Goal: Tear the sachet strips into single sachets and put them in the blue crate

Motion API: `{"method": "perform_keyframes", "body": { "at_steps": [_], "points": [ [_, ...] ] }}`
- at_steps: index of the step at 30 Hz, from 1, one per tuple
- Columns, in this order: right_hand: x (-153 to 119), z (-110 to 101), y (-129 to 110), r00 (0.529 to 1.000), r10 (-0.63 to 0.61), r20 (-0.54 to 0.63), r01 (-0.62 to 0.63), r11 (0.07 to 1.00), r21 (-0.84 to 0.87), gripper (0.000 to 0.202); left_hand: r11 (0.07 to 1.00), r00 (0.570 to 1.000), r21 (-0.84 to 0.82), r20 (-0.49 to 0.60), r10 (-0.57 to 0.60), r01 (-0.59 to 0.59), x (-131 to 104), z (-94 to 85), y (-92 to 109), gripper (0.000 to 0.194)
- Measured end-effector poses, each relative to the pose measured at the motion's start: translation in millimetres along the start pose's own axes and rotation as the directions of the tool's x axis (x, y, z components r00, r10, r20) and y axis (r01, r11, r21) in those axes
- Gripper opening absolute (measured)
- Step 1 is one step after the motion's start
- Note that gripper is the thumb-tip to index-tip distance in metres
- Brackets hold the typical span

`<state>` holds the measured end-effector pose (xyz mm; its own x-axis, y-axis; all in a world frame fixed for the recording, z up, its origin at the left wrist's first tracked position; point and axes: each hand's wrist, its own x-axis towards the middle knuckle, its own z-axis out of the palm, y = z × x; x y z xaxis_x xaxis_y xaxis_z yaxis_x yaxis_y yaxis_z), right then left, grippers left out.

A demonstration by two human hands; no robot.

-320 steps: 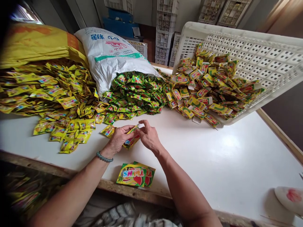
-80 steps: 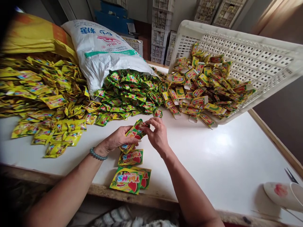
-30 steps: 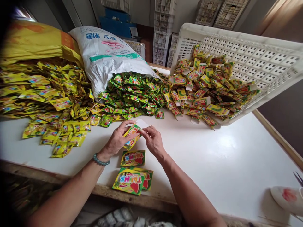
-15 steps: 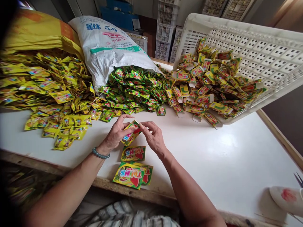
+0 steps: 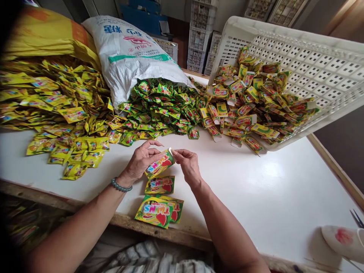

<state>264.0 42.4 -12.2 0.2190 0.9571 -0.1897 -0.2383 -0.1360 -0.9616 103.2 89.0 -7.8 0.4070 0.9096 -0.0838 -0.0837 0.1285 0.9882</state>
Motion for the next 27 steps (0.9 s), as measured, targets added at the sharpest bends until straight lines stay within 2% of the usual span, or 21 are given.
{"method": "perform_keyframes", "body": {
  "at_steps": [4, 12, 16, 19, 21, 23, 25, 27],
  "points": [
    [-3.0, -0.4, -4.5, 0.998, -0.003, 0.057, 0.004, 1.0, -0.017, 0.028, 0.997, 1.0, 0.068, -0.015, 0.027, -0.026, -2.6, -1.5, 4.1, 0.047],
    [-5.6, -1.9, -3.8, 0.999, -0.045, 0.03, 0.047, 0.996, -0.073, 0.028, 0.994, 0.999, 0.1, 0.006, 0.045, -0.046, -4.4, 0.6, 6.9, 0.049],
    [-16.6, 4.7, -1.6, 0.976, -0.219, 0.017, 0.215, 0.935, -0.282, 0.03, 0.991, 0.996, 0.114, -0.038, 0.075, -0.071, -2.3, 0.6, 5.0, 0.046],
    [-28.0, 15.8, 3.5, 0.922, -0.387, 0.023, 0.355, 0.819, -0.45, 0.028, 0.995, 0.995, 0.078, -0.068, 0.072, -0.067, -0.3, -0.7, 3.2, 0.046],
    [-32.8, 22.2, 7.4, 0.895, -0.447, 0.014, 0.394, 0.773, -0.498, 0.029, 0.998, 0.995, 0.037, -0.082, 0.059, -0.056, 0.8, -1.5, 2.0, 0.046],
    [-32.6, 24.2, 9.3, 0.897, -0.441, 0.013, 0.391, 0.781, -0.487, 0.031, 0.999, 0.995, -0.011, -0.095, 0.038, -0.039, 1.6, -1.5, 0.5, 0.048],
    [-27.2, 20.3, 7.7, 0.93, -0.367, 0.015, 0.336, 0.835, -0.436, 0.036, 0.999, 0.995, -0.034, -0.095, 0.012, -0.016, 1.9, -0.7, -1.3, 0.05],
    [-18.5, 11.2, 1.9, 0.956, -0.292, -0.014, 0.264, 0.884, -0.386, 0.043, 1.0, 0.999, 0.021, -0.026, -0.019, 0.02, 1.6, 0.2, -2.6, 0.053]
  ]
}}
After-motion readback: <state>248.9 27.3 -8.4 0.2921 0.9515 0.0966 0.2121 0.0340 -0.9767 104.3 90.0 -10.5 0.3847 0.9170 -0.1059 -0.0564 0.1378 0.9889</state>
